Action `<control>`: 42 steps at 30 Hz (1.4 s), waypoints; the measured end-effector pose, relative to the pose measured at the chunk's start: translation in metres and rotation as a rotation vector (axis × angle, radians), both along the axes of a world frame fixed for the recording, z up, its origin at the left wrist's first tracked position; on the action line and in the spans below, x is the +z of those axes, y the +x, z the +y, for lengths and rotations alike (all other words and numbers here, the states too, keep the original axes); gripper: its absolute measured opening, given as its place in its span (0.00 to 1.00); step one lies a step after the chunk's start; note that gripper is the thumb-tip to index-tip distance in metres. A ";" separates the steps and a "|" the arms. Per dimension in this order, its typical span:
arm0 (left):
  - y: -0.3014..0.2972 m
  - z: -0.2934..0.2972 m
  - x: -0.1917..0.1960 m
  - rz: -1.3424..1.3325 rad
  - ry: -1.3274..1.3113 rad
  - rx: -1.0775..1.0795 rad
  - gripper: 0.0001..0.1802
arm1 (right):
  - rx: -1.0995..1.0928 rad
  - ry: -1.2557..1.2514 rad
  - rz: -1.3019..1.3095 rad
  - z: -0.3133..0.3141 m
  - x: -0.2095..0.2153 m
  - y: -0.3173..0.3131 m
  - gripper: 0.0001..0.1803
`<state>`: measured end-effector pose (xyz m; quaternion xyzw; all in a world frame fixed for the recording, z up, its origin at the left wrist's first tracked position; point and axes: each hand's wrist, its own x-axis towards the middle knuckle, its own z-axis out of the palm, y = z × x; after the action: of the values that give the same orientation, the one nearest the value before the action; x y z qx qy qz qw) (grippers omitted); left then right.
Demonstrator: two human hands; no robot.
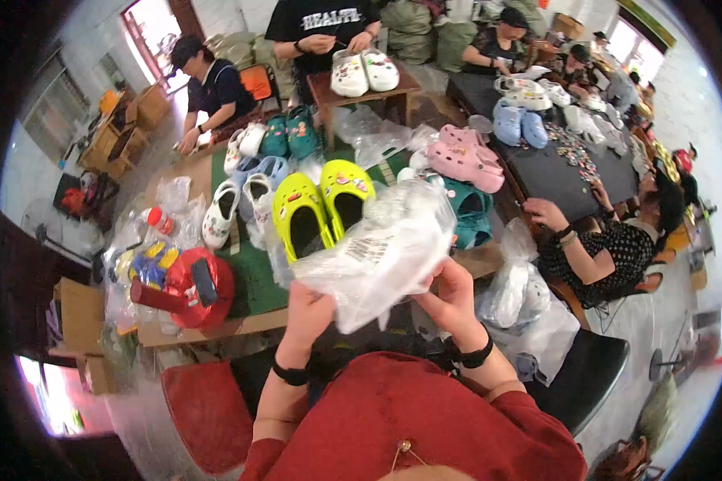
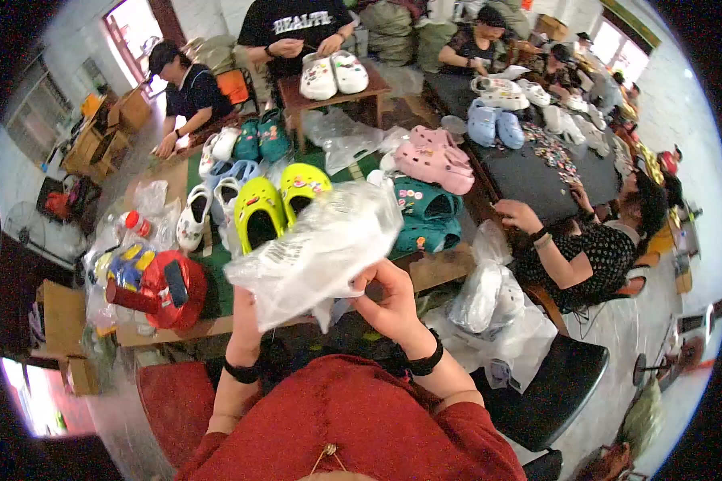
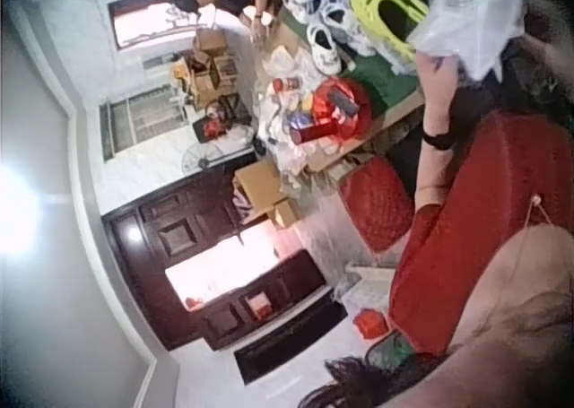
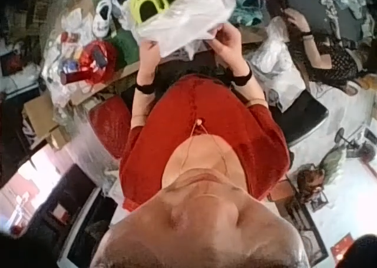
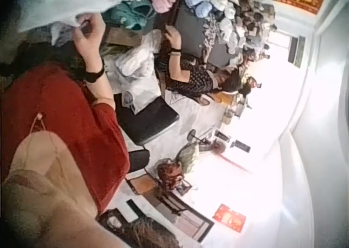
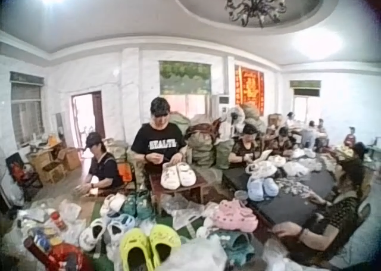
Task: Packaging pairs of clogs into plastic bags and organizing them on a workspace table.
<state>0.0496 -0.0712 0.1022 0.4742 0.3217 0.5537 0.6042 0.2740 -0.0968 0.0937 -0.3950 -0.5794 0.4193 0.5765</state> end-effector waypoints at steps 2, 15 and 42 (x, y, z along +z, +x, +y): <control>-0.012 0.007 -0.016 0.267 0.287 0.158 0.18 | -0.016 0.242 -0.158 0.008 0.005 0.010 0.12; -0.023 0.018 -0.062 0.160 0.151 0.071 0.24 | 0.121 -0.427 0.600 0.029 -0.011 0.011 0.33; -0.096 0.027 -0.055 -0.008 -0.163 0.007 0.34 | -0.103 -0.120 0.173 0.127 -0.003 0.015 0.11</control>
<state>-0.0465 -0.0446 0.0468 0.4197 0.3651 0.5299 0.6402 0.2886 0.0300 0.0905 -0.4204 -0.4805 0.4557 0.6202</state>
